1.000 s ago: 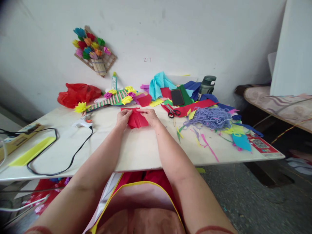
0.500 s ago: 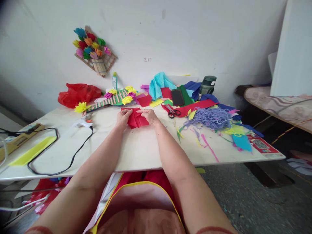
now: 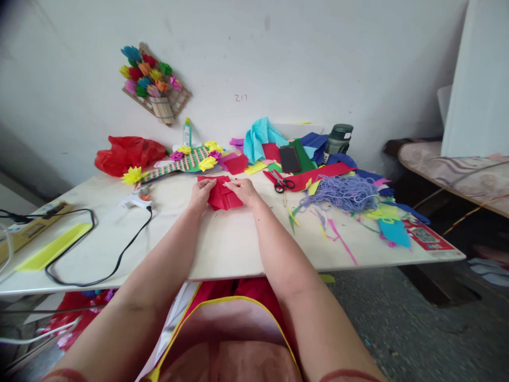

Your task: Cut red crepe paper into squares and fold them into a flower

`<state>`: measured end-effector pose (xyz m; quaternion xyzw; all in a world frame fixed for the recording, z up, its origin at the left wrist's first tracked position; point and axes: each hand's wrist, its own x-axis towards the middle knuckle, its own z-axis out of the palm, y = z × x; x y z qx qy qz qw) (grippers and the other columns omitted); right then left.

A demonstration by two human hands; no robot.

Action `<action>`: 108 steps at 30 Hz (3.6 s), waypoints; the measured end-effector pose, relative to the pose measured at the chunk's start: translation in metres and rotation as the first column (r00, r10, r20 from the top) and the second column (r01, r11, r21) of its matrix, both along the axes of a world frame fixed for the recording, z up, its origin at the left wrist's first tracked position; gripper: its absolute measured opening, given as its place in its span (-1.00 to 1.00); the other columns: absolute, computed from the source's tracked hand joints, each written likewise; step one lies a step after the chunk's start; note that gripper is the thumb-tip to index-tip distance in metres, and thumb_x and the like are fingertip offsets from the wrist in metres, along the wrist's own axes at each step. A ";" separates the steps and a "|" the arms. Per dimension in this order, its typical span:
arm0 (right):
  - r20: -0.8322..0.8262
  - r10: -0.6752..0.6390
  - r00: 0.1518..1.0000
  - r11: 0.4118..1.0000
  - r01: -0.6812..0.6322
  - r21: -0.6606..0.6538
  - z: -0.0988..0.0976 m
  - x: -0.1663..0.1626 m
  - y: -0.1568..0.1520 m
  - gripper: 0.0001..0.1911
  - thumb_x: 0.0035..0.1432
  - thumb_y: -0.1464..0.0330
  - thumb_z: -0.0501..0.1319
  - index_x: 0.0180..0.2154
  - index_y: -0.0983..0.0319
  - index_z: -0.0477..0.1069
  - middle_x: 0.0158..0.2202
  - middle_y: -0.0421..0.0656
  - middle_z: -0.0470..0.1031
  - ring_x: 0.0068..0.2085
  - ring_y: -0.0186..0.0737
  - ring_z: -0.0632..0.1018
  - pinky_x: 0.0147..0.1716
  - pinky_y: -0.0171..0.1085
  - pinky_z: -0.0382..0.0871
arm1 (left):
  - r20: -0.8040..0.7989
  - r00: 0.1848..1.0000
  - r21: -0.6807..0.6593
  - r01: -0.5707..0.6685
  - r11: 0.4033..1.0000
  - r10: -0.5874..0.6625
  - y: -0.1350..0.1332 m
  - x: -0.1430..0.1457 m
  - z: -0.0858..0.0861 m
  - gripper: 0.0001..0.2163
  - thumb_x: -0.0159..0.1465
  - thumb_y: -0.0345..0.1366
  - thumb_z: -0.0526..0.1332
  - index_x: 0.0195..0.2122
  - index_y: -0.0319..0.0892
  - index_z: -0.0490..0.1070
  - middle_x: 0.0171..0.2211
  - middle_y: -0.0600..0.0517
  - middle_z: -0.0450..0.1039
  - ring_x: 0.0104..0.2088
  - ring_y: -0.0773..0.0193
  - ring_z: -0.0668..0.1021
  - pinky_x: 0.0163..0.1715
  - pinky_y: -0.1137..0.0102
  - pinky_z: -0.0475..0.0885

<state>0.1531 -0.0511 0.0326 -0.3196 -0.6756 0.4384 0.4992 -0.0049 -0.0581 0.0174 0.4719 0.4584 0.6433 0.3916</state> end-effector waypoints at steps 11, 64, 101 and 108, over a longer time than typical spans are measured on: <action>0.115 -0.040 0.993 0.997 0.032 0.073 -0.004 0.001 0.005 -0.76 -0.04 0.24 0.23 -0.42 0.26 0.57 -0.45 -0.19 0.56 -0.32 -0.17 0.53 -0.26 -0.23 0.34 | -0.005 0.999 -0.014 0.050 0.999 -0.050 -0.003 -0.001 0.000 -0.66 -0.08 -0.04 0.32 -0.65 -0.21 0.31 -0.70 0.10 0.31 -0.65 0.40 0.35 -0.65 0.49 0.20; -0.070 -0.045 0.997 0.984 0.033 -0.173 -0.005 -0.003 0.004 -0.81 -0.28 0.28 0.30 -0.58 0.28 0.44 -0.61 -0.30 0.35 -0.49 -0.38 0.34 -0.41 -0.34 0.23 | 0.050 0.962 -0.071 0.270 0.960 -0.267 -0.017 0.007 0.006 -0.67 -0.10 -0.09 0.38 -0.51 -0.23 0.35 -0.58 0.09 0.42 -0.60 0.40 0.42 -0.59 0.50 0.27; -0.010 -0.057 0.998 0.990 0.056 -0.130 -0.007 0.001 0.007 -0.79 -0.24 0.23 0.26 -0.59 0.27 0.43 -0.60 -0.26 0.37 -0.48 -0.32 0.38 -0.42 -0.32 0.27 | -0.086 0.976 -0.058 0.198 0.978 -0.203 -0.013 0.006 0.004 -0.65 -0.13 -0.08 0.38 -0.53 -0.23 0.34 -0.62 0.11 0.37 -0.62 0.44 0.37 -0.63 0.51 0.22; 0.028 -0.050 0.998 0.994 0.052 -0.097 -0.004 0.001 0.005 -0.81 -0.23 0.26 0.25 -0.59 0.27 0.44 -0.61 -0.28 0.34 -0.49 -0.35 0.35 -0.43 -0.34 0.25 | -0.120 0.971 -0.036 0.206 0.978 -0.209 -0.012 0.006 0.003 -0.65 -0.09 -0.05 0.35 -0.55 -0.22 0.29 -0.62 0.12 0.32 -0.63 0.45 0.32 -0.65 0.52 0.16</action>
